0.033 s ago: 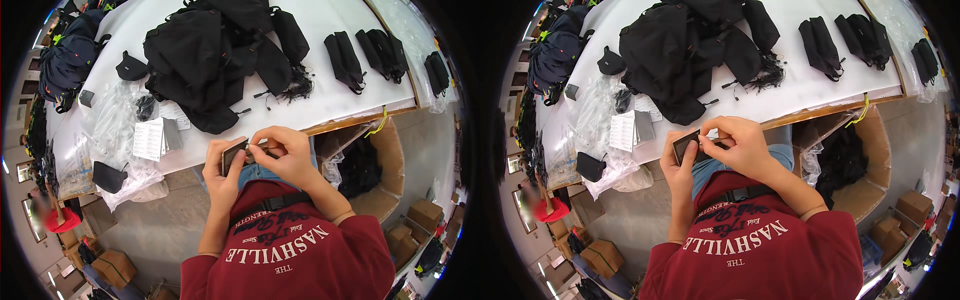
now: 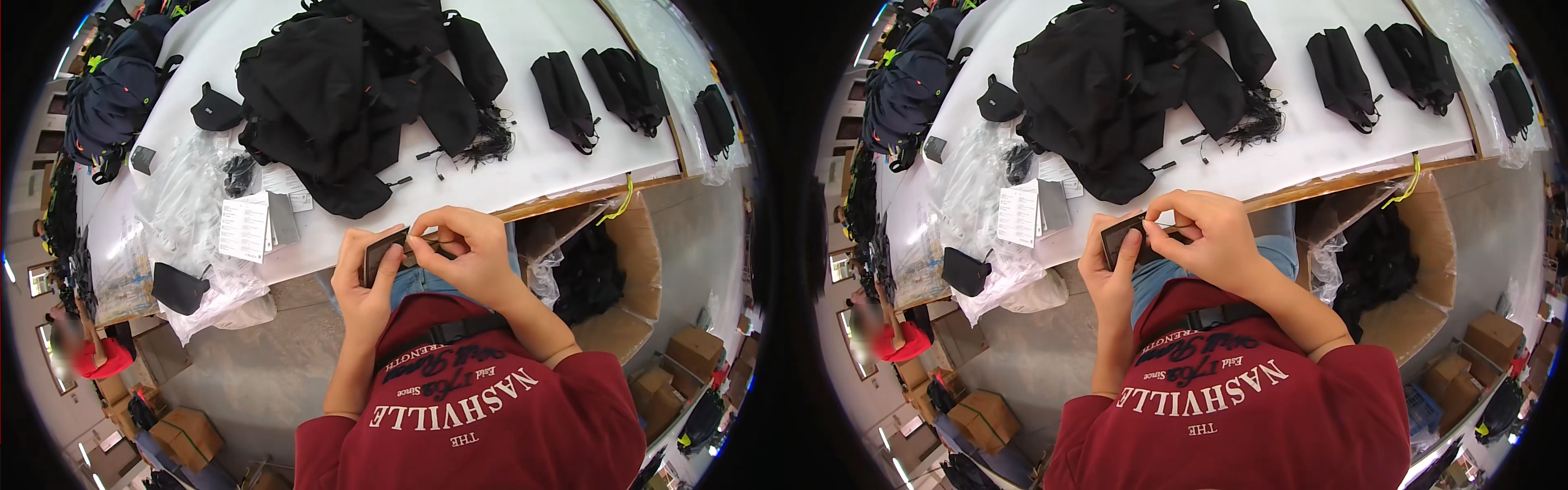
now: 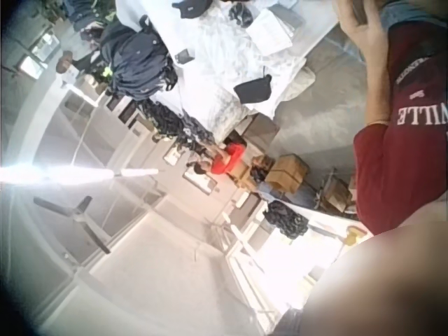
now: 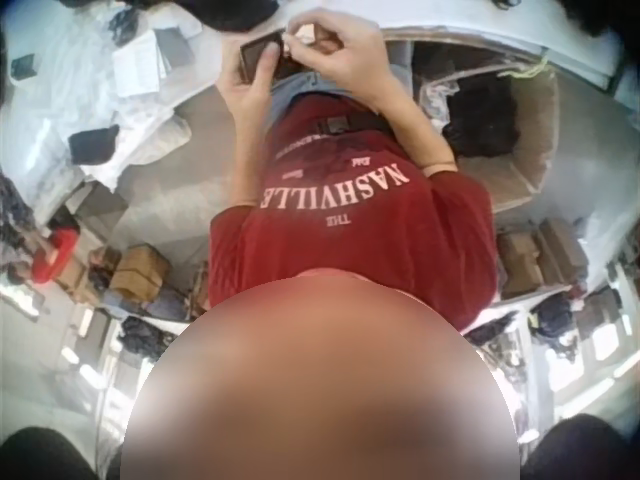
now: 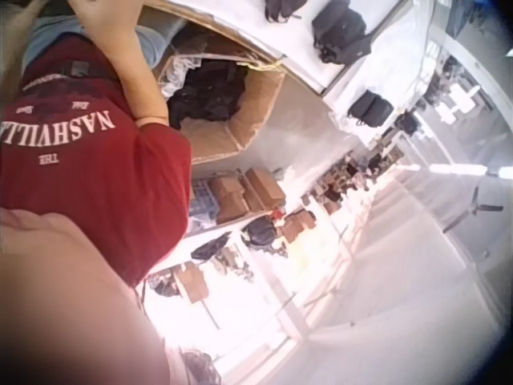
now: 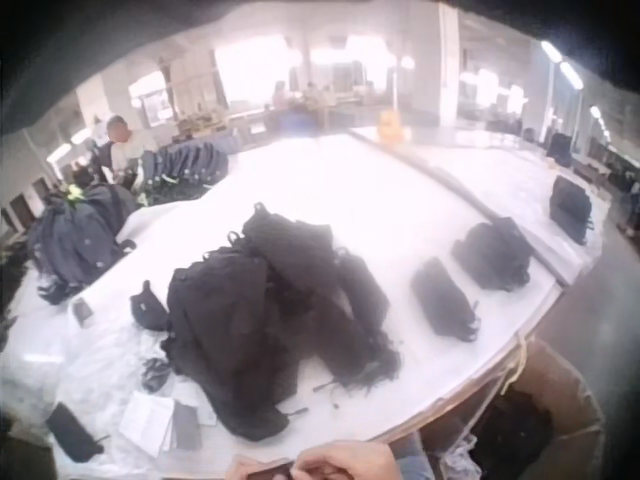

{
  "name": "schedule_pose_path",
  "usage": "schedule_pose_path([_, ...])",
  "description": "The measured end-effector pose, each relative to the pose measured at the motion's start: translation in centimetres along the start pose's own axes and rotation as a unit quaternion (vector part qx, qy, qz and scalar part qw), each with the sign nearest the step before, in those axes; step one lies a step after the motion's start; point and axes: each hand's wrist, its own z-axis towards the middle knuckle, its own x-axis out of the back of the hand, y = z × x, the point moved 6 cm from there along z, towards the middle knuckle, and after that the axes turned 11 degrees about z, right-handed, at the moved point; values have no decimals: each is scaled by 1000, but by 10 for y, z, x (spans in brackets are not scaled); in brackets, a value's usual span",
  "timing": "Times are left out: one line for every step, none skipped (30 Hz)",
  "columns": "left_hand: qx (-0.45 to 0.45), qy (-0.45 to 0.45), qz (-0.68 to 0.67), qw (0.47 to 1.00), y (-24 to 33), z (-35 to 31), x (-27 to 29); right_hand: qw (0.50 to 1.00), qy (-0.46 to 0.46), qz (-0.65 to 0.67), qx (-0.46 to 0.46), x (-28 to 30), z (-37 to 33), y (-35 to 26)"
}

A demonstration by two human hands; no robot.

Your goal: Assembling sunglasses pouches by inserting tags, silica gel packets, and instruction manuals into black soft-shell cases.

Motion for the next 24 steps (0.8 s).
schedule_pose_path([0, 0, 1, 1000, 0, 0, 0, 1000, 0, 1, 0, -1, -1, 0])
schedule_pose_path([6, 10, 0, 1000, 0, 0, 1, 1000, 4, -9, -12, -2, -2, 2])
schedule_pose_path([12, 22, -1, 1000, 0, -1, 2, 1000, 7, -19, -24, -3, -3, 4])
schedule_pose_path([18, 34, -2, 999, 0, -2, 3, 1000, 6, -18, -24, -4, -3, 5])
schedule_pose_path([19, 36, 0, 999, -1, -3, 1, 999, 1, -21, -25, -5, -3, 6])
schedule_pose_path([6, 60, -8, 998, 1, -4, 2, 999, -4, -25, -28, -5, -3, 7])
schedule_pose_path([-7, 84, -16, 996, 1, -6, 5, 999, -5, -24, -29, -6, -3, 7])
schedule_pose_path([-6, 85, -15, 996, -2, -6, 6, 999, -14, -11, -47, -6, -3, 9])
schedule_pose_path([-70, 95, 27, 993, 1, -7, 7, 998, -22, 2, -66, -7, -3, 11])
schedule_pose_path([-135, 105, 70, 983, 6, -9, 9, 997, -23, 2, -67, -8, -3, 11])
schedule_pose_path([-133, 106, 70, 983, 6, -10, 11, 994, -15, 64, -83, -8, -4, 12])
schedule_pose_path([-133, 69, 39, 988, 5, -10, 10, 987, -6, 125, -99, -9, -5, 13])
schedule_pose_path([-133, 33, 8, 990, 5, -10, 10, 987, -6, 125, -100, -8, -7, 15])
schedule_pose_path([-133, 33, 8, 991, 2, -8, 13, 986, -29, 134, -96, -6, -10, 17])
schedule_pose_path([-78, -47, -130, 987, -7, -6, 10, 984, -53, 144, -91, -6, -12, 17])
schedule_pose_path([-22, -125, -265, 956, -11, -6, 3, 984, -55, 146, -91, -2, -13, 18])
schedule_pose_path([36, -173, -329, 928, -11, -9, -3, 979, -102, 144, -103, -5, -15, 18])
schedule_pose_path([34, -175, -329, 928, -11, -8, -5, 973, -145, 139, -114, -7, -16, 19])
schedule_pose_path([60, -192, -261, 944, -14, -9, -10, 973, -144, 138, -113, -6, -16, 20])
schedule_pose_path([84, -209, -191, 956, -18, -10, -13, 972, -158, 134, -112, -8, -18, 23])
schedule_pose_path([73, -218, -167, 959, -20, -9, -15, 970, -173, 131, -111, -9, -20, 25])
schedule_pose_path([71, -219, -167, 959, -22, -8, -15, 970, -172, 130, -109, -8, -20, 26])
schedule_pose_path([63, -217, -137, 964, -24, -7, -14, 967, -172, 142, -121, -7, -21, 28])
schedule_pose_path([55, -214, -108, 969, -25, -5, -13, 964, -173, 155, -133, -6, -21, 31])
